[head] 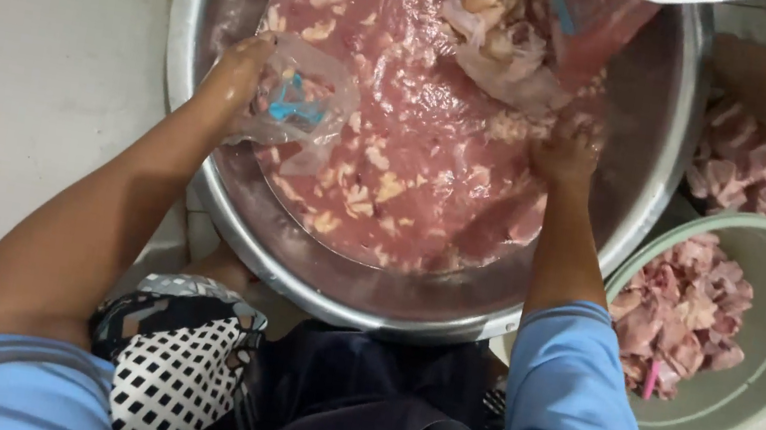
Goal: Washing and rinsing raw chicken pieces in a large basin of water and transferring them to another container.
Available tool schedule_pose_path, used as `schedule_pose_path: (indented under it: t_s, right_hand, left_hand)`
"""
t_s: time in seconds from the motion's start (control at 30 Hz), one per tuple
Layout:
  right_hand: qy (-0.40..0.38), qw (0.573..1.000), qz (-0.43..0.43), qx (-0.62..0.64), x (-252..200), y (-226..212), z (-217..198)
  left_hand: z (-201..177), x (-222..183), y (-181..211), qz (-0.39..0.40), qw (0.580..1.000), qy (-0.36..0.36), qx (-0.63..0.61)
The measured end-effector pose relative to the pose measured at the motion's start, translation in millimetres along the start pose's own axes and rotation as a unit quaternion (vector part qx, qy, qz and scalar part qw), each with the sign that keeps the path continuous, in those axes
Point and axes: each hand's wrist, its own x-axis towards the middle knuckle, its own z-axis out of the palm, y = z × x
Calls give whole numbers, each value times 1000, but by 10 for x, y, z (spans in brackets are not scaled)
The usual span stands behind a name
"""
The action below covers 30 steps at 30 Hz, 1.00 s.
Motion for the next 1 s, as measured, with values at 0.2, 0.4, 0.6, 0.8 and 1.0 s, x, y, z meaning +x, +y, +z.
schedule_pose_path:
  t_s: [0.2,0.4,0.6,0.8,1.0]
  right_hand:
    - [-41,991,-77,-106,-165,240,670]
    - [-215,975,-35,32,-909,155,662]
    - [-222,955,-186,60,-1303,10,1415]
    - [-288,894,-332,84,-2013,-701,1017]
    - [-349,891,-284,70,-2393,-1234,773]
  left_hand:
    - [171,273,-210,3,999,4,-42]
    - [225,12,18,-28,993,-51,-101]
    - [231,55,-103,-34,988,-55,-137]
    - [184,-181,68,-7,996,-64,-69]
    - [143,-58,11,-13,993,-67,-99]
